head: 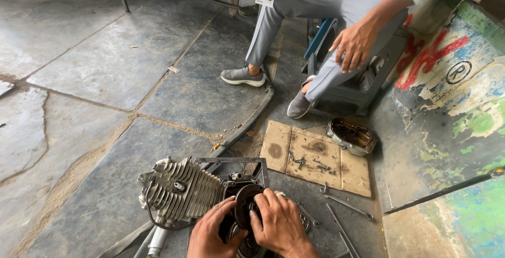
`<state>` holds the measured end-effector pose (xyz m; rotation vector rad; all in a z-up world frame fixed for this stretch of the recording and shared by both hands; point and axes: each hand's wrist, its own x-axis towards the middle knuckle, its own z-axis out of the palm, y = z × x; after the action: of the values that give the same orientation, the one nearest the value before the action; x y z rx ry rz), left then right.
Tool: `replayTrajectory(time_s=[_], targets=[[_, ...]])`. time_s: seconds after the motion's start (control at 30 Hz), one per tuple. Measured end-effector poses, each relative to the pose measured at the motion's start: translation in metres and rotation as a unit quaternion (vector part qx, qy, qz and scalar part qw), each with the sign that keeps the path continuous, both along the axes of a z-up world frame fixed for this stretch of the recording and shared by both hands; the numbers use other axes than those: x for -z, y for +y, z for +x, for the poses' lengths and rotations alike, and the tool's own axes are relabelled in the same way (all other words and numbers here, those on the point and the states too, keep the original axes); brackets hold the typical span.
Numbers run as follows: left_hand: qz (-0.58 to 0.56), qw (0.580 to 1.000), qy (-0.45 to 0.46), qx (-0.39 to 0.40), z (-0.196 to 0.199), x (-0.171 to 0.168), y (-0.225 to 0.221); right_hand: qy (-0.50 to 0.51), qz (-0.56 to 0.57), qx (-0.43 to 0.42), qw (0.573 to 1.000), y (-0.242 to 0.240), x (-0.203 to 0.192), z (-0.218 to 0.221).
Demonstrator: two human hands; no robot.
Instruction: Repairing a motorcycle engine by assembling and adjusting internal gears and components.
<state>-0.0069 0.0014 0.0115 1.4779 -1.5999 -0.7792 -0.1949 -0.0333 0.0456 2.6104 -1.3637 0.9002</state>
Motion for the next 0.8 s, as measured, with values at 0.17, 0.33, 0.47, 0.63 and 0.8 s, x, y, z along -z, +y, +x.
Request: replayTrajectory(time_s=[0.17, 0.33, 0.47, 0.63, 0.8], targets=[[0.010, 1.000, 0.002, -0.004, -0.001, -0.003, -0.001, 0.059, 0.166, 0.074, 0.982, -0.008, 0.025, -0.003], [0.006, 1.000, -0.008, 0.001, 0.001, -0.005, 0.001, 0.022, 0.087, 0.039, 0.995, 0.000, 0.014, -0.001], [0.007, 1.000, -0.027, -0.002, -0.001, -0.007, -0.001, 0.052, 0.055, 0.047, 0.996, -0.003, 0.032, 0.002], [-0.009, 1.000, -0.023, 0.007, -0.001, -0.005, -0.002, 0.039, 0.068, 0.071, 0.994, 0.000, 0.019, 0.003], [0.008, 1.000, -0.010, 0.002, -0.001, -0.001, -0.002, 0.017, 0.009, 0.042, 0.999, 0.008, 0.004, -0.003]])
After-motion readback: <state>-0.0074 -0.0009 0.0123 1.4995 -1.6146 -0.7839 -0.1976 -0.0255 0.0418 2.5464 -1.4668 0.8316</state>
